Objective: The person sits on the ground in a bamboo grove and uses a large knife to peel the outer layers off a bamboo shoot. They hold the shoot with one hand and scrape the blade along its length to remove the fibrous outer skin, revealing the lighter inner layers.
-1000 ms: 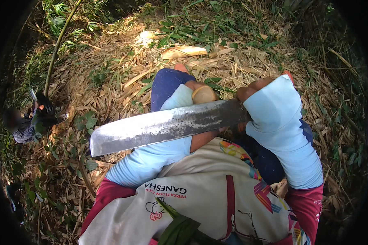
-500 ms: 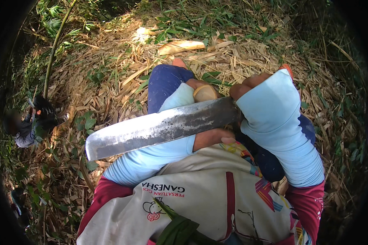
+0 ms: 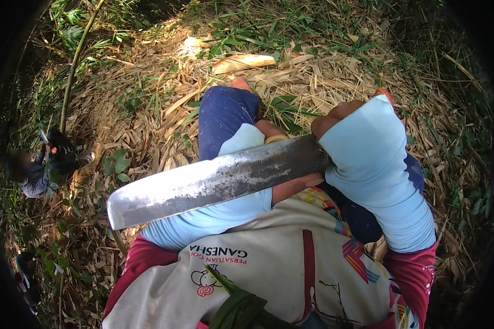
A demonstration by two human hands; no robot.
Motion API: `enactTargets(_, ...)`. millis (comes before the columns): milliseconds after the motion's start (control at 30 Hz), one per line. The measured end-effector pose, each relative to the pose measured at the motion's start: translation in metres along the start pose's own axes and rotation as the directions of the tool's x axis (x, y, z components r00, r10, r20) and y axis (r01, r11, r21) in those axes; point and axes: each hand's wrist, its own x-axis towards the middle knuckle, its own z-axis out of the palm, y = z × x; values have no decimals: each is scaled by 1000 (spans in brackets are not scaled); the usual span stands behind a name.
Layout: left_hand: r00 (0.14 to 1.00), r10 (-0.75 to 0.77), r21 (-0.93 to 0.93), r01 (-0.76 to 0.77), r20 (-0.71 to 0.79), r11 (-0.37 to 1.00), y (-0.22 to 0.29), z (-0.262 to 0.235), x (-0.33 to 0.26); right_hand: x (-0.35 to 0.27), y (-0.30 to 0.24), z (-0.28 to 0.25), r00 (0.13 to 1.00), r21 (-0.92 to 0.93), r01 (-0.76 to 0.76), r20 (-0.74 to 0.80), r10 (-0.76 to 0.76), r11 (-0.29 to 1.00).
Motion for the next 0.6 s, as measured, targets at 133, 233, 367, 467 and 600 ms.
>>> enactTargets(133,965,-204,-691,261,165,674,-16,-16,1,-9,2,7,999,135,-9,-38,15,991)
enactTargets(233,952,-253,-755,292,172,587,-10,-17,1,-2,-5,-10,990,33,19,137,-23,999)
enactTargets(367,954,-257,-749,281,152,601,-3,-12,3,0,-7,-9,993,-4,30,116,-29,1000)
enactTargets(467,955,-253,-744,279,152,607,1,-10,4,-7,-2,0,999,19,50,11,-50,999)
enactTargets(600,958,-250,-742,271,142,614,3,-9,4,-8,-2,0,998,-35,63,8,-63,997)
